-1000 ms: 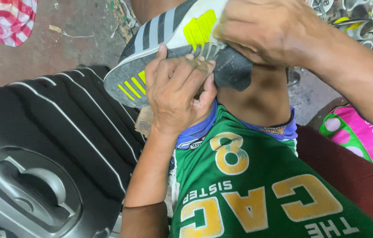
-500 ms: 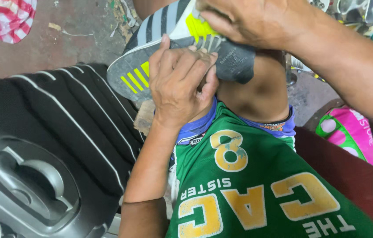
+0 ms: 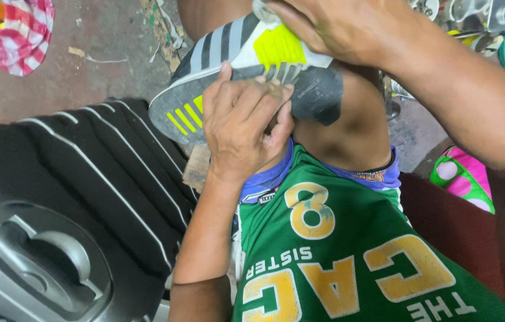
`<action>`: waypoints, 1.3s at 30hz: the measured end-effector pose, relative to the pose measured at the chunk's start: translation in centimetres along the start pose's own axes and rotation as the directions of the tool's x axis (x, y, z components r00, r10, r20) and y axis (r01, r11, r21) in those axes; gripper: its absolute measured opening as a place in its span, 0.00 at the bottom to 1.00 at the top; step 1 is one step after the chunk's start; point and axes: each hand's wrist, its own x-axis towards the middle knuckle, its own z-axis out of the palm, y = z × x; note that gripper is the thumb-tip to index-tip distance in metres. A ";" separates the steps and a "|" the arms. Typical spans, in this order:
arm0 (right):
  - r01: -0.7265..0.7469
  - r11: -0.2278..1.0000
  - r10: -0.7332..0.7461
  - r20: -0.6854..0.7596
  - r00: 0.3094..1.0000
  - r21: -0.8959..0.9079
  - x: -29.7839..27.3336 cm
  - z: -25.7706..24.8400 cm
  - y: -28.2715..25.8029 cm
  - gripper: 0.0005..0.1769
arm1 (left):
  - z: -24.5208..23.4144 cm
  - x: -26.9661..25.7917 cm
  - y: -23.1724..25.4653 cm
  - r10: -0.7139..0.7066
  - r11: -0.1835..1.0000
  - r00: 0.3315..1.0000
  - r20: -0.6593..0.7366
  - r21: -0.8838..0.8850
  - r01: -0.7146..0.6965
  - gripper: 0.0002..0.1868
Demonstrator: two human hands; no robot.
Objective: The person scrubs the sole of a sneaker using a brush and a cloth. They repeatedly wipe and scrub the bottom surface of the shoe while seated on the floor.
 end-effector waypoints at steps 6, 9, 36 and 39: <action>-0.104 0.928 0.090 0.056 0.994 0.357 -5.2 -3.2 -1.0 0.10 | -0.2 -0.2 -0.5 -0.009 1.000 0.999 0.042 0.018 0.008 0.12; -0.148 0.890 0.165 -0.002 0.986 0.431 -5.9 -3.4 0.0 0.07 | -1.0 1.1 0.1 0.001 0.998 0.996 0.086 0.064 -0.007 0.16; -0.208 0.063 0.912 0.028 0.409 0.976 -7.3 -11.6 -1.5 0.07 | -3.1 14.2 5.8 -0.228 0.665 0.950 0.212 -0.680 0.311 0.08; -0.336 0.224 0.902 -0.064 0.427 0.915 -7.8 -11.9 -0.3 0.06 | -2.4 14.8 7.6 -0.182 0.627 0.954 0.240 -0.719 0.300 0.08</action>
